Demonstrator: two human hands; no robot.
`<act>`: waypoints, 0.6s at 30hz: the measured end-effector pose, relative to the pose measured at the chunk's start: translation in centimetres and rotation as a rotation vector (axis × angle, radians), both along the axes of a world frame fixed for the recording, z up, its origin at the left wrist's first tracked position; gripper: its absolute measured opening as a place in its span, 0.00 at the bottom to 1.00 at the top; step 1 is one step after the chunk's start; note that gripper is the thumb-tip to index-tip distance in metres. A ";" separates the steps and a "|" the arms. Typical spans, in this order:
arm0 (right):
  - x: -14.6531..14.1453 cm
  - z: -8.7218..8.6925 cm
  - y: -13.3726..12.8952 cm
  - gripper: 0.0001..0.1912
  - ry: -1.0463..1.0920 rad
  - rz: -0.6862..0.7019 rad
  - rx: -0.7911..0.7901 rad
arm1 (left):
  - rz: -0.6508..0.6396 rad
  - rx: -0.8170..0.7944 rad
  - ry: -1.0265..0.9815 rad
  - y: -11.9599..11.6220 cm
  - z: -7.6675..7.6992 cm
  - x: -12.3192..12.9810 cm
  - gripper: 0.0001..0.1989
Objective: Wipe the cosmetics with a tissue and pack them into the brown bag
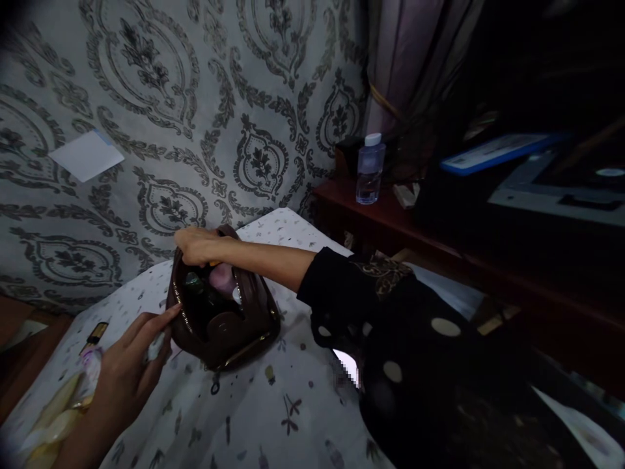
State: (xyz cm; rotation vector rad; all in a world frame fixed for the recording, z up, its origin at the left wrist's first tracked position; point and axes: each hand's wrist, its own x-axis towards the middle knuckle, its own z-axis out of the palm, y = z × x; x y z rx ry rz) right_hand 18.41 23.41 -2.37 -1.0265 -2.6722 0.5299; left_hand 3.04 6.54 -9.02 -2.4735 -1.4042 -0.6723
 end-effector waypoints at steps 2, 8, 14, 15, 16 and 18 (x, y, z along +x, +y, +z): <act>-0.3 0.0 0.1 0.13 0.005 -0.031 0.029 | -0.001 0.000 0.006 0.0 0.1 0.0 0.21; -1.0 -0.3 0.7 0.11 -0.059 -0.015 -0.033 | -0.013 0.022 0.029 0.1 0.4 0.3 0.20; -1.0 -1.0 1.5 0.13 -0.040 -0.045 0.015 | -0.013 0.011 0.020 0.1 0.3 0.4 0.20; -1.0 -1.2 1.6 0.14 -0.033 -0.057 0.026 | -0.012 0.007 0.019 0.1 0.3 0.3 0.20; -1.0 -1.3 1.7 0.16 -0.029 -0.068 0.032 | -0.011 0.006 0.018 0.1 0.3 0.3 0.20; -1.1 -1.3 1.7 0.18 -0.025 -0.081 0.034 | -0.004 0.005 0.024 0.1 0.2 0.1 0.21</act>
